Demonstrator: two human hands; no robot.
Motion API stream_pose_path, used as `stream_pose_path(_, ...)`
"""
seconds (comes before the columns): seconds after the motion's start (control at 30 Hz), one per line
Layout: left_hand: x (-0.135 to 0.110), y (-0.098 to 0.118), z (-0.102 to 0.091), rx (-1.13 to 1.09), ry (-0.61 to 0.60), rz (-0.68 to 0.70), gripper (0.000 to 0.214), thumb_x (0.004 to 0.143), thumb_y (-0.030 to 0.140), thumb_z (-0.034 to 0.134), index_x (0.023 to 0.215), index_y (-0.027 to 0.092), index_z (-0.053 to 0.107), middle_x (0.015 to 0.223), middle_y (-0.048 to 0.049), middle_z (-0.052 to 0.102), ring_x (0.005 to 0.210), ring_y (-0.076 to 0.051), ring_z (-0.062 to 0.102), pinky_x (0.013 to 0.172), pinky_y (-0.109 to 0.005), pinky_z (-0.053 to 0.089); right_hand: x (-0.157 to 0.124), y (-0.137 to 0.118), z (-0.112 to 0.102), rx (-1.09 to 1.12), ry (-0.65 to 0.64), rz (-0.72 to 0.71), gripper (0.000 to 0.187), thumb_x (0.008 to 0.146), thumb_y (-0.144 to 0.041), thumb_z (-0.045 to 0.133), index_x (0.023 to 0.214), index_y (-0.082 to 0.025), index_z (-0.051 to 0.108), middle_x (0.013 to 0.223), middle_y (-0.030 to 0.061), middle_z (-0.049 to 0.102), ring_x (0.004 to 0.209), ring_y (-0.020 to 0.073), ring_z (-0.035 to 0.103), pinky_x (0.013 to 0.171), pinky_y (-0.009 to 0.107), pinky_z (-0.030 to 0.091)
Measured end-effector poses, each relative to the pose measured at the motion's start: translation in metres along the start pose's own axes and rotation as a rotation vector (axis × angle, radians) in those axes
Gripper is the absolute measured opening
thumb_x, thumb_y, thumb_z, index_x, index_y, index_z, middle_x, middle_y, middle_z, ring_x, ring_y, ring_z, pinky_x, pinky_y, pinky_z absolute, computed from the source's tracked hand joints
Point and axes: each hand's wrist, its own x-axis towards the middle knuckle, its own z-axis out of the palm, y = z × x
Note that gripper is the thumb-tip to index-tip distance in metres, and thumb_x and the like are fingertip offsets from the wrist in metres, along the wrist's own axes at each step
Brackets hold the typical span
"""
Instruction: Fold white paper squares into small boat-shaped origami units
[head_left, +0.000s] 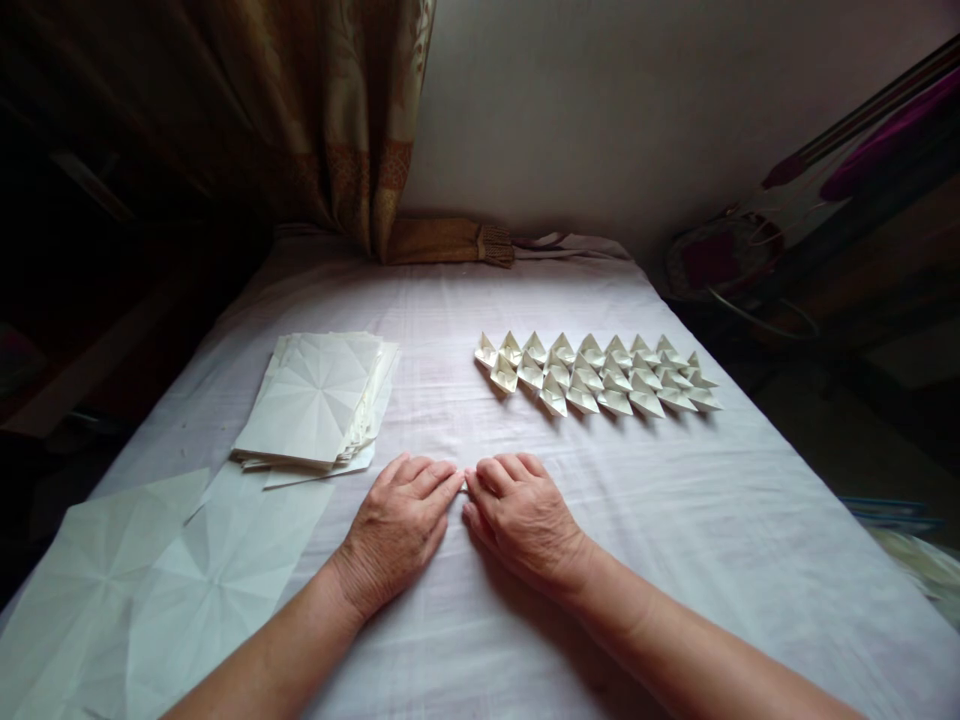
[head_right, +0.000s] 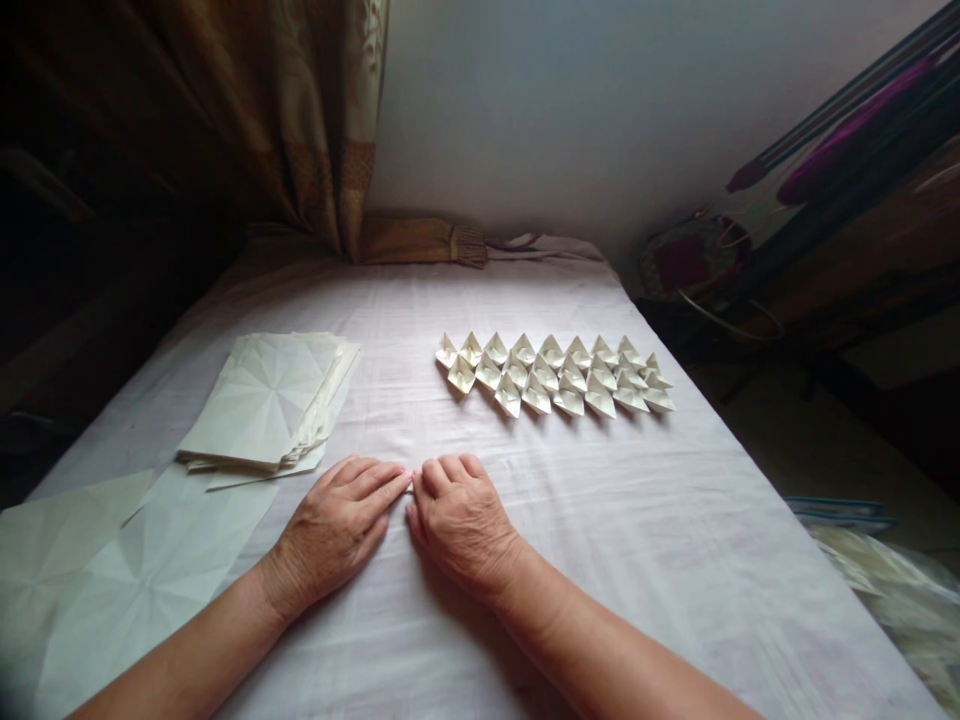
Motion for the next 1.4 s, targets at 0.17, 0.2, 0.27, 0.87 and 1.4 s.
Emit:
stream_pose_path(0.17,-0.006,0.002,-0.004,0.063,-0.013,0.025,0.043,0.088,0.015,0.049,0.13,0.018,0.059,0.127,-0.0069,0.065,0.116,-0.026,0.054,0.105,-0.045,0.039,-0.005,0.002,-0.001,-0.034,-0.047,-0.068,0.015,0.091,-0.026,0.057,0.097,-0.014,0.064,0.087,0.0074,0.06,0.079,0.0221,0.048,0.071,0.037,0.035)
stream_pose_path(0.2,-0.008,0.001,-0.005,0.069,-0.024,0.033,0.044,0.088,0.016,0.049,0.131,0.019,0.058,0.129,-0.0058,0.064,0.118,-0.026,0.054,0.105,-0.046,0.038,-0.008,0.002,-0.001,-0.015,-0.054,-0.059,0.021,0.091,-0.026,0.056,0.106,-0.013,0.063,0.092,0.0085,0.061,0.082,0.0227,0.049,0.073,0.037,0.036)
stream_pose_path(0.27,-0.011,-0.001,-0.009,0.07,-0.057,0.052,0.046,0.089,0.017,0.05,0.134,0.022,0.056,0.133,-0.0038,0.062,0.12,-0.026,0.053,0.106,-0.046,0.037,-0.015,0.004,-0.003,0.031,-0.063,-0.054,0.031,0.092,-0.026,0.054,0.121,-0.012,0.057,0.102,0.0103,0.062,0.09,0.024,0.05,0.077,0.038,0.038)
stream_pose_path(0.87,-0.002,0.003,-0.015,0.24,-0.071,0.251,0.035,0.091,0.013,0.048,0.124,0.009,0.06,0.125,-0.0123,0.066,0.114,-0.024,0.058,0.109,-0.043,0.035,-0.012,0.0,-0.009,-0.041,-0.083,-0.116,0.02,0.089,-0.029,0.062,0.102,-0.014,0.064,0.089,0.0076,0.062,0.08,0.0223,0.052,0.072,0.037,0.038)
stream_pose_path(1.4,0.009,0.007,-0.019,0.237,-0.147,0.219,0.031,0.091,0.015,0.05,0.12,0.013,0.06,0.113,-0.01,0.067,0.111,-0.024,0.057,0.11,-0.044,0.034,-0.004,-0.003,0.001,-0.04,-0.057,0.028,0.016,0.09,-0.031,0.062,0.097,-0.016,0.064,0.084,0.0067,0.061,0.079,0.0224,0.05,0.073,0.036,0.034)
